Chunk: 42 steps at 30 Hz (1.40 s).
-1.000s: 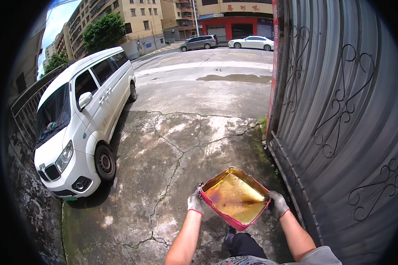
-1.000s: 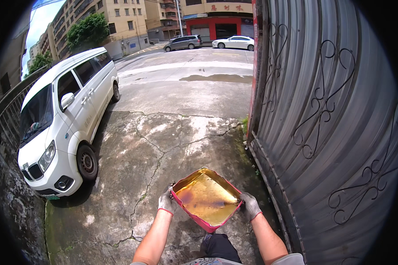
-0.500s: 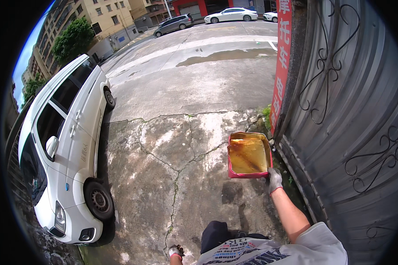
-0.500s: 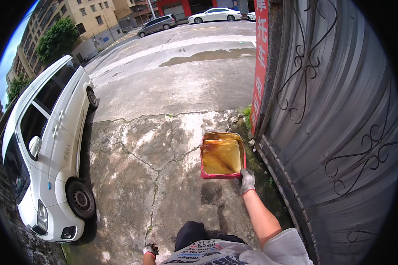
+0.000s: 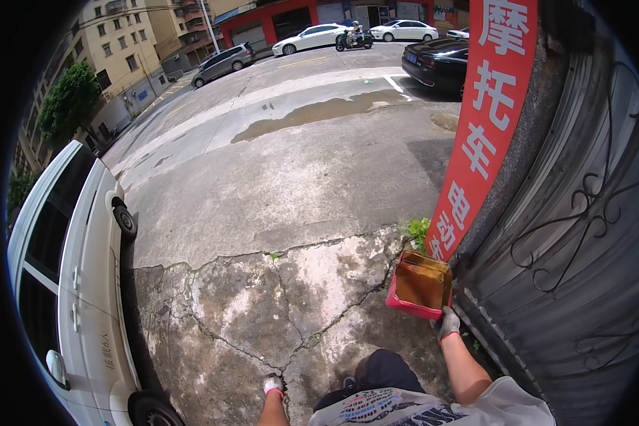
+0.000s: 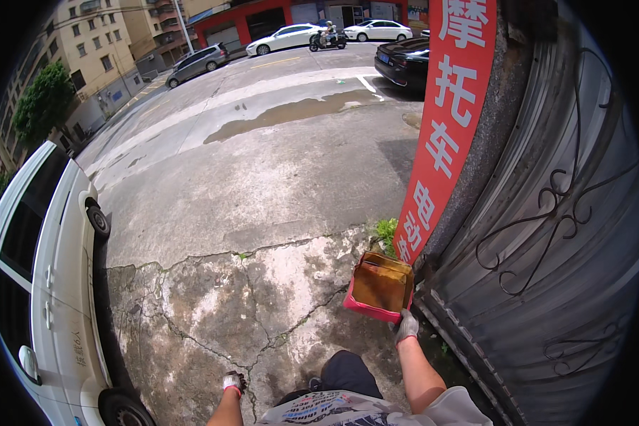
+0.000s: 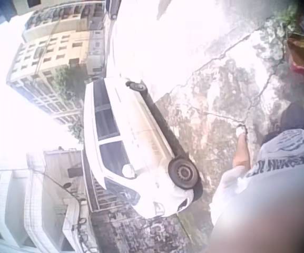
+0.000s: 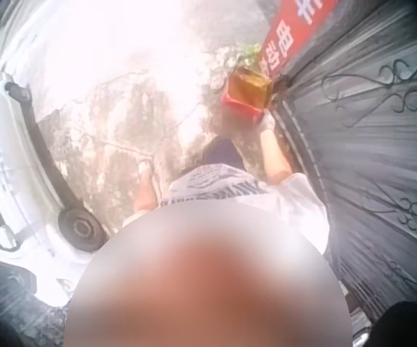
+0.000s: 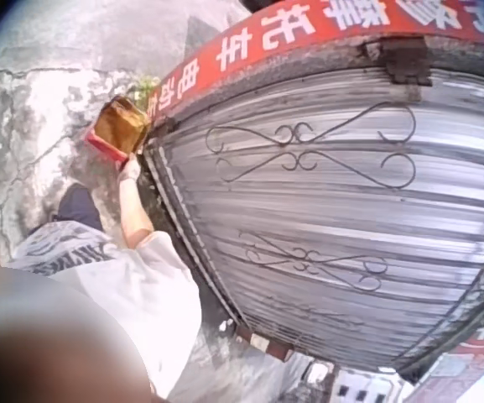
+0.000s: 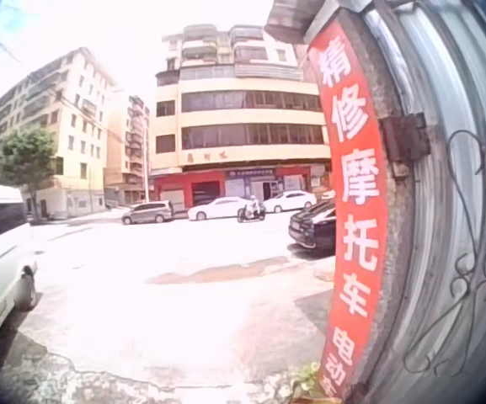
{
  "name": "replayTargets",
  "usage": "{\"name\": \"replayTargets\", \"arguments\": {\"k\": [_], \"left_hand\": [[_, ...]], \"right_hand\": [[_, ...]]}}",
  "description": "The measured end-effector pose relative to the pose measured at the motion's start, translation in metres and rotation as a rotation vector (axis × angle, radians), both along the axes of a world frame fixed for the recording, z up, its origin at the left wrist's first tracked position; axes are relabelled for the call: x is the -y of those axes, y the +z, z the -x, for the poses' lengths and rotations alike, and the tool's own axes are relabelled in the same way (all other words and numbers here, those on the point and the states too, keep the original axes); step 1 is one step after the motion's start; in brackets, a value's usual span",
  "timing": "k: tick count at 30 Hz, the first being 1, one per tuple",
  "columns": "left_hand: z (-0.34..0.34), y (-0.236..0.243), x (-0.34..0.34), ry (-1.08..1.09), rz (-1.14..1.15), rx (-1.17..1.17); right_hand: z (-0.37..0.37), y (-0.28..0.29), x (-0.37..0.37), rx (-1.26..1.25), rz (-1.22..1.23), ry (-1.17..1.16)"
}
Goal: The recorder pours used oil from a container into a disposal drum outside and then returns to the workshop to inspect the battery and wiring of a scooter.
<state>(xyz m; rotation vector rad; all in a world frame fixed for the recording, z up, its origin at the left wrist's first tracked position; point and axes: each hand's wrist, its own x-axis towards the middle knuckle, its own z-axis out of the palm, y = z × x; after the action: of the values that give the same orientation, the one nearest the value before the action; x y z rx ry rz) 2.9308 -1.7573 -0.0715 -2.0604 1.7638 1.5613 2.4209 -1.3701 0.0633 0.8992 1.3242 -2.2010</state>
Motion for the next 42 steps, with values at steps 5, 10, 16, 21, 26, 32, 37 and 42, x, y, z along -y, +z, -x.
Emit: {"name": "replayTargets", "arguments": {"k": [5,10,16,21,26,32,37,42], "left_hand": [[0.344,0.088,0.18,-0.24,0.43,-0.222],[0.553,0.126,0.201,-0.615,0.646,0.017],[0.625,0.095,0.239,-0.739,0.322,0.42],[0.778,0.057,0.299,-0.971,0.23,0.536],[0.974,0.011,0.388,-1.441,0.319,0.669],[1.256,-0.02,0.454,-1.541,0.298,0.524],[1.605,0.083,0.381,-0.921,0.027,-0.154],[1.819,0.096,0.293,-1.149,0.128,-0.364]], "right_hand": [[0.115,-0.032,0.052,-0.061,0.191,-0.203],[0.251,-0.056,0.129,-0.036,0.271,-0.274],[0.437,-0.028,0.237,-0.026,0.306,-0.202],[0.595,-0.027,0.285,-0.088,0.138,-0.141],[0.745,-0.033,0.301,-0.124,0.051,-0.295],[0.888,-0.024,0.292,-0.086,-0.053,-0.557],[0.972,-0.012,0.241,-0.143,-0.089,-0.819],[1.088,-0.067,0.185,-0.096,0.029,-0.969]]}}
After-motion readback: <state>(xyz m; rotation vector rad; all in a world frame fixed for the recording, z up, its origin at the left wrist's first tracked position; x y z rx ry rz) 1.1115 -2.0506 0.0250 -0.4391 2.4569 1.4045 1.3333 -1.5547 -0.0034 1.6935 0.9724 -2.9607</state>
